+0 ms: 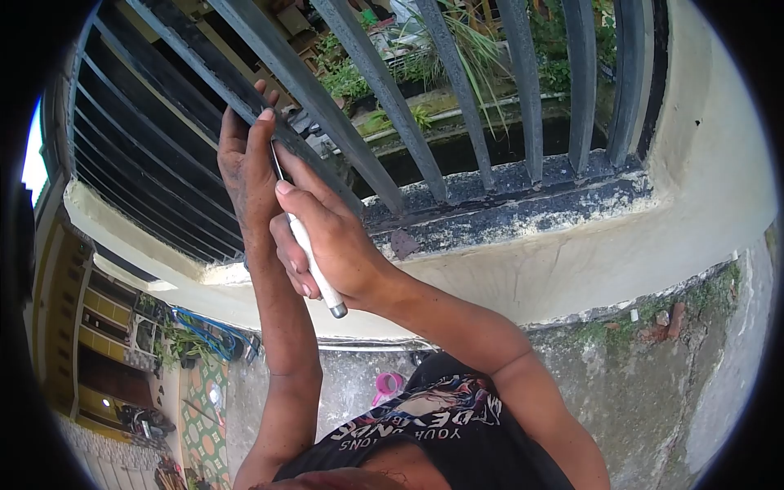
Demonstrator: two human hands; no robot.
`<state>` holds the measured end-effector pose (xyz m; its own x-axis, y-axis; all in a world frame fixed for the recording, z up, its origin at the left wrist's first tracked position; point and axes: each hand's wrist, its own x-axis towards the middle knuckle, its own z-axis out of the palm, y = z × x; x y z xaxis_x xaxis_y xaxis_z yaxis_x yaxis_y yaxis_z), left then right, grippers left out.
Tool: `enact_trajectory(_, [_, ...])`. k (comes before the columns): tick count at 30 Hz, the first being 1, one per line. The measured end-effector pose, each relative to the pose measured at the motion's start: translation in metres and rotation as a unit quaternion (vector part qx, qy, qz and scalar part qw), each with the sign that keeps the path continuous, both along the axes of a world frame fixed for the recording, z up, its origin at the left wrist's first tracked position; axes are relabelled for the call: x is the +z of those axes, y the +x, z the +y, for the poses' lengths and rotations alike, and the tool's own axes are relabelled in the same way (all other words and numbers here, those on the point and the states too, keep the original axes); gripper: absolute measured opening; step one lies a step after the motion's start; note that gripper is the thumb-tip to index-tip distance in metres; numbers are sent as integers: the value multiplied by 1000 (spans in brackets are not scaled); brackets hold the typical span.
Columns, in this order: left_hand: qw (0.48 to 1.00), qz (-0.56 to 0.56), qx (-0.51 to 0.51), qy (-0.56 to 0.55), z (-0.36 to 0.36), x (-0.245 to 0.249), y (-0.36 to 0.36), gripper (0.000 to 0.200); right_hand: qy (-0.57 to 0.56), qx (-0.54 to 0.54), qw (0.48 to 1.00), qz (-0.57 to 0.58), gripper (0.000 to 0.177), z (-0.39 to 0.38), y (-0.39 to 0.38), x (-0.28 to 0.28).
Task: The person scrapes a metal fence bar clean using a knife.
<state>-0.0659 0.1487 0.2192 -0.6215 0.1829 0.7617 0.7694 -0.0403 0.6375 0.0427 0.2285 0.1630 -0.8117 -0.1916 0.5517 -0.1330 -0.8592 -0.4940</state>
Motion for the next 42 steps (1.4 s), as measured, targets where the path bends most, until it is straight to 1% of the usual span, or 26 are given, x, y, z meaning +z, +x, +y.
enact_trajectory(2, [999,16,22,-21,0,2,2,51,-2,-5,1000,0,59,-4,-2,-2])
enact_trajectory(4, [1000,12,9,-11,2,-10,0,52,-9,-5,1000,0,61,-9,-9,-16])
enact_trajectory(5, [1000,6,10,-23,1,-18,-6,53,-17,-3,1000,-14,61,-11,-9,-22])
enact_trajectory(6, [1000,6,11,-23,1,-17,-6,53,-17,-3,1000,-14,61,-7,-6,-19])
enact_trajectory(8, [999,5,6,-35,1,-12,-7,53,-44,39,998,-18,59,1,1,-10])
enact_trajectory(9, [1000,5,2,-20,3,-4,-3,53,-50,50,997,5,59,3,0,-4])
enact_trajectory(10, [999,4,20,-37,-1,2,-6,53,-51,53,997,3,59,1,-1,-2])
enact_trajectory(12, [998,1,33,-46,-2,4,-5,52,-20,11,1000,3,61,-2,-2,3])
enact_trajectory(13, [999,9,15,-30,0,-2,-6,52,-15,1,1000,5,61,-6,-6,-3])
enact_trajectory(14, [1000,18,-4,-14,2,-11,-10,51,-14,2,1000,6,61,-8,-8,-9])
enact_trajectory(15, [999,-3,11,-42,1,-16,-9,51,-20,5,1000,-9,61,-9,-7,-12])
enact_trajectory(17, [999,4,6,-35,2,-16,-12,51,-28,20,999,-22,62,-3,-5,-16])
enact_trajectory(20, [1000,1,-6,-30,2,-5,-5,50,-27,34,999,1,62,6,1,2])
enact_trajectory(22, [999,-20,11,-24,2,-1,-4,50,-15,23,1000,0,62,2,-3,1])
enact_trajectory(23, [1000,9,1,-14,2,-8,-6,50,-13,13,1000,-4,61,-2,-7,-8])
enact_trajectory(24, [1000,17,18,-18,5,-16,-7,50,-12,2,1000,-8,61,-5,-9,-13])
enact_trajectory(26, [999,-44,-20,2,6,-26,-6,50,-9,-6,1000,-20,61,-3,-9,-22])
enact_trajectory(29, [1000,-22,-7,-15,6,-11,-5,49,-34,45,998,-2,58,10,-2,-7])
enact_trajectory(32, [1000,-15,-13,2,5,-8,-10,49,-35,38,999,4,58,7,-5,-2])
enact_trajectory(33, [999,-15,-19,23,9,-10,-4,49,-33,31,999,4,58,3,-8,-8])
enact_trajectory(34, [999,-12,-19,24,8,-15,-6,49,-32,31,999,7,58,0,-9,-14])
enact_trajectory(36, [1000,-16,5,-5,8,-24,-9,50,-14,-2,1000,-26,62,-2,-9,-17])
enact_trajectory(38, [1000,-25,-4,-9,8,-16,-6,51,-15,3,1000,-25,61,5,-6,-11])
enact_trajectory(40, [999,-42,-16,-6,4,2,-1,52,-23,43,999,10,60,9,-1,3])
enact_trajectory(41, [1000,-11,-3,-11,2,5,-3,51,-20,34,999,12,60,6,0,7])
enact_trajectory(42, [1000,-9,-1,-10,1,4,-2,51,-19,37,999,14,60,2,-2,5])
